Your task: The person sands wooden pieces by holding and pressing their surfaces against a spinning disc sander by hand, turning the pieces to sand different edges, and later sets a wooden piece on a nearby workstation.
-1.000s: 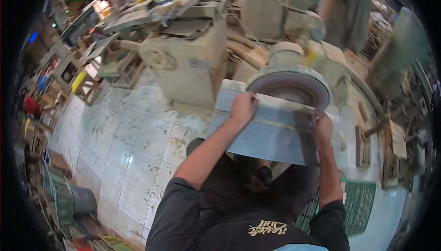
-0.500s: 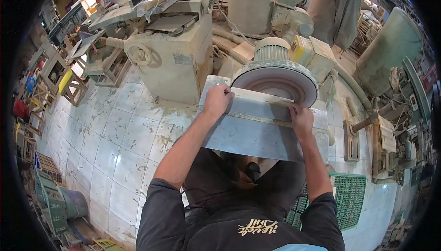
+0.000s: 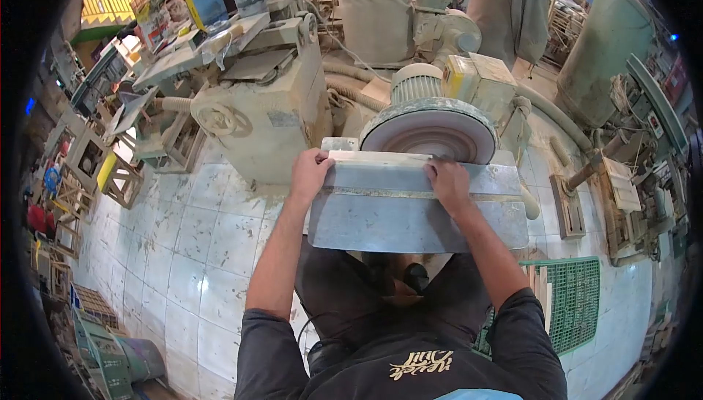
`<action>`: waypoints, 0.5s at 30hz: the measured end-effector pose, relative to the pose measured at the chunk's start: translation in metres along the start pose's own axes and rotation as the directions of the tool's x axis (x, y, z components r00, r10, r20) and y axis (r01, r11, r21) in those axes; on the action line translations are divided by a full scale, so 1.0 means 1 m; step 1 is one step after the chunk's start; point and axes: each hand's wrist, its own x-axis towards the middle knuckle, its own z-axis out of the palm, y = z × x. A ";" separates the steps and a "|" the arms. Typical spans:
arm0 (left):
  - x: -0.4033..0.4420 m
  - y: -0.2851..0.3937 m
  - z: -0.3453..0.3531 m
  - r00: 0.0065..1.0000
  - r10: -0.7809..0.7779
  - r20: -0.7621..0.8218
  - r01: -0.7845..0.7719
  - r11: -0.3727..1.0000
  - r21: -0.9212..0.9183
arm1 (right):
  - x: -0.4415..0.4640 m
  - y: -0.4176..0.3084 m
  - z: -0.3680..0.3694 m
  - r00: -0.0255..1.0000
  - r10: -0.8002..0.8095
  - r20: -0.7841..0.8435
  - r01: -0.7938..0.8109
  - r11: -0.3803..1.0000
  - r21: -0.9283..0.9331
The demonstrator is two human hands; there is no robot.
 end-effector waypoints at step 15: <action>-0.086 0.021 -0.045 0.975 -0.162 -0.154 -0.023 0.614 -0.789 | -0.039 -0.065 -0.044 0.962 0.265 0.071 -0.181 0.419 0.890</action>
